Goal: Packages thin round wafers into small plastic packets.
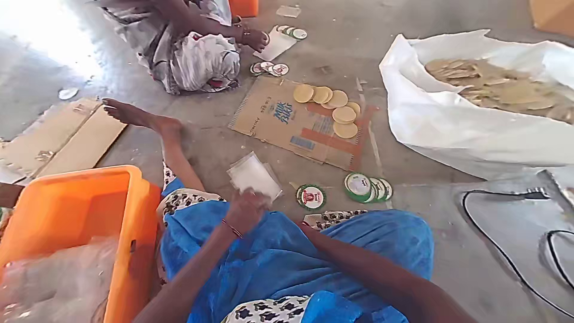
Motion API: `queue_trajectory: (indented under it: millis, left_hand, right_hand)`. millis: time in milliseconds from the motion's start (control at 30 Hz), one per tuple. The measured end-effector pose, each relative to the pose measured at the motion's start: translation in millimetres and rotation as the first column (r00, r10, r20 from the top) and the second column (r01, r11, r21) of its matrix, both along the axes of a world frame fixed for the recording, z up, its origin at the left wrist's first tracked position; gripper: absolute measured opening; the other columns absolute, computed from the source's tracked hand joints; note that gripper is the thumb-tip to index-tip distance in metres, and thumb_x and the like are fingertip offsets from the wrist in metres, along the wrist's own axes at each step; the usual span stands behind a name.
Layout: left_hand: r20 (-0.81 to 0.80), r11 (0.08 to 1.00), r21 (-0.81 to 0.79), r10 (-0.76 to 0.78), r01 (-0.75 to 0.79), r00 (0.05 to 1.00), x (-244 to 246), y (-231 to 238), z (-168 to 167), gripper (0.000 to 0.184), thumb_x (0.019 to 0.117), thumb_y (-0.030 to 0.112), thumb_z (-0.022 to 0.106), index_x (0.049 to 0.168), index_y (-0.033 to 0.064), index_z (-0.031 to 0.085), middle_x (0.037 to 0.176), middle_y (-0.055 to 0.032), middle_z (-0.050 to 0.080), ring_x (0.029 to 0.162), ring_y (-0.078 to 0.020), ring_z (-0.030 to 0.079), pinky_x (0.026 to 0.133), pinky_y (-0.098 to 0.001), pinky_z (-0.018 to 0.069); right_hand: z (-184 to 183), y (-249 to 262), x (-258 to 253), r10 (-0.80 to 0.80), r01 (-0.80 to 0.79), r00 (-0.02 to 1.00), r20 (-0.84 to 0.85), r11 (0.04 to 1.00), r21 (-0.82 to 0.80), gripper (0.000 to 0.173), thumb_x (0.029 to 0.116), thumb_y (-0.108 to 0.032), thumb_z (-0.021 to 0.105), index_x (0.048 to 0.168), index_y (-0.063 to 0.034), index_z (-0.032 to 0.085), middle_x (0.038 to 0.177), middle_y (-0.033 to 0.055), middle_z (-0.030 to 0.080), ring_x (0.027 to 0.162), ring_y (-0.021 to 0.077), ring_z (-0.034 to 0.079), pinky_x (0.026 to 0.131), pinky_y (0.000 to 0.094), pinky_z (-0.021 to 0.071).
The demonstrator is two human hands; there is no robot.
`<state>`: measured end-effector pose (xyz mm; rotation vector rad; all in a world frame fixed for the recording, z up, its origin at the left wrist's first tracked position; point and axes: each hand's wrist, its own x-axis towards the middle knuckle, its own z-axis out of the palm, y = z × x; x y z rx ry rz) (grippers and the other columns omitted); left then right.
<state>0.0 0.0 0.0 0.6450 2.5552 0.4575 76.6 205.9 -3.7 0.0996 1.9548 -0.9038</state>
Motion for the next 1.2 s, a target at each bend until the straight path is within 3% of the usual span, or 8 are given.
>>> queue_trajectory:
  millis: [167,300,400,567,767,1033,1133,1200]
  left_hand:
    - [0.463,0.804,-0.518,-0.025,0.293,0.886,24.2,30.4,-31.9,0.066,0.1106,0.045,0.027,0.123,-0.0088,0.063,0.131,-0.0303,0.062,0.129,-0.0472,0.054,0.108,-0.0682,0.0351]
    - [0.577,0.794,-0.507,0.023,0.336,0.816,3.2,39.6,-31.3,0.058,0.1110,0.040,0.034,0.127,-0.0088,0.061,0.133,-0.0313,0.059,0.128,-0.0481,0.055,0.102,-0.0692,0.0419]
    - [0.370,0.914,-0.404,0.134,0.029,0.919,-25.5,38.1,-25.0,0.049,0.0990,0.038,0.064,0.126,-0.0032,0.063,0.131,-0.0292,0.060,0.126,-0.0477,0.056,0.101,-0.0673,0.0442]
    - [0.129,0.924,-0.373,0.149,-0.091,0.980,-69.6,15.3,-64.0,0.137,0.0578,0.043,0.097,0.165,0.0276,0.014,0.169,-0.0225,-0.011,0.152,-0.0528,-0.010,0.109,-0.0843,0.0059]
    - [0.151,0.926,-0.371,0.125,-0.061,0.981,-78.3,17.3,-82.7,0.112,0.0714,0.052,0.086,0.163,0.0334,0.024,0.171,-0.0176,0.004,0.153,-0.0513,0.007,0.104,-0.0805,0.0274]
    - [0.174,0.877,-0.429,0.313,-0.215,0.934,-54.4,65.8,-65.4,0.097,0.0877,0.080,0.051,0.162,0.0224,0.029,0.168,-0.0215,0.017,0.152,-0.0488,0.017,0.110,-0.0751,0.0252]
    - [0.077,0.890,-0.211,0.428,-0.405,0.900,-56.3,67.6,-71.6,0.061,0.0936,0.054,0.068,0.134,0.0078,0.065,0.146,-0.0249,0.049,0.139,-0.0444,0.041,0.111,-0.0597,0.0353]
    - [0.089,0.875,-0.066,0.483,-0.479,0.871,-59.7,62.8,-85.9,0.048,0.0897,0.030,0.079,0.126,0.0007,0.068,0.138,-0.0281,0.053,0.133,-0.0437,0.047,0.113,-0.0508,0.0389]
  right_hand:
    - [-67.6,15.5,-44.3,0.588,-0.585,0.761,-0.275,0.805,0.100,0.033,0.1065,-0.019,0.051,0.111,0.0082,0.068,0.113,0.0299,0.067,0.111,0.0477,0.064,0.093,0.0651,0.0481]
    - [-49.0,51.3,-89.7,0.260,-0.313,0.888,-0.379,0.946,-0.085,0.035,0.1062,-0.024,0.054,0.115,0.0060,0.070,0.107,0.0237,0.072,0.102,0.0363,0.069,0.099,0.0552,0.0497]
    - [-52.1,63.9,-118.0,-0.147,0.089,0.884,-0.445,0.985,-0.147,0.028,0.1051,-0.021,0.057,0.116,0.0021,0.070,0.102,0.0171,0.073,0.093,0.0269,0.072,0.091,0.0464,0.0559]
    - [-75.0,71.3,-127.0,-0.207,0.222,0.779,-0.592,0.974,-0.047,0.023,0.1012,-0.018,0.064,0.117,-0.0014,0.070,0.100,0.0155,0.073,0.088,0.0293,0.070,0.084,0.0510,0.0556]
    - [-83.1,78.4,-132.6,-0.211,0.179,0.816,-0.539,0.978,-0.111,0.025,0.0994,-0.018,0.068,0.120,-0.0030,0.069,0.108,0.0123,0.074,0.091,0.0245,0.073,0.085,0.0480,0.0586]
    - [-78.1,82.5,-134.5,-0.130,0.107,0.867,-0.481,0.991,-0.074,0.030,0.1002,-0.022,0.067,0.124,-0.0051,0.068,0.112,0.0123,0.073,0.098,0.0266,0.071,0.089,0.0505,0.0562]
    - [-76.6,83.3,-135.1,-0.149,0.120,0.848,-0.510,0.989,-0.088,0.029,0.1000,-0.020,0.067,0.124,-0.0036,0.068,0.112,0.0142,0.073,0.097,0.0289,0.071,0.088,0.0525,0.0560]
    - [-75.2,82.7,-136.4,-0.163,0.126,0.846,-0.507,0.986,-0.106,0.029,0.0998,-0.020,0.068,0.124,-0.0029,0.068,0.111,0.0147,0.072,0.097,0.0293,0.071,0.088,0.0528,0.0556]
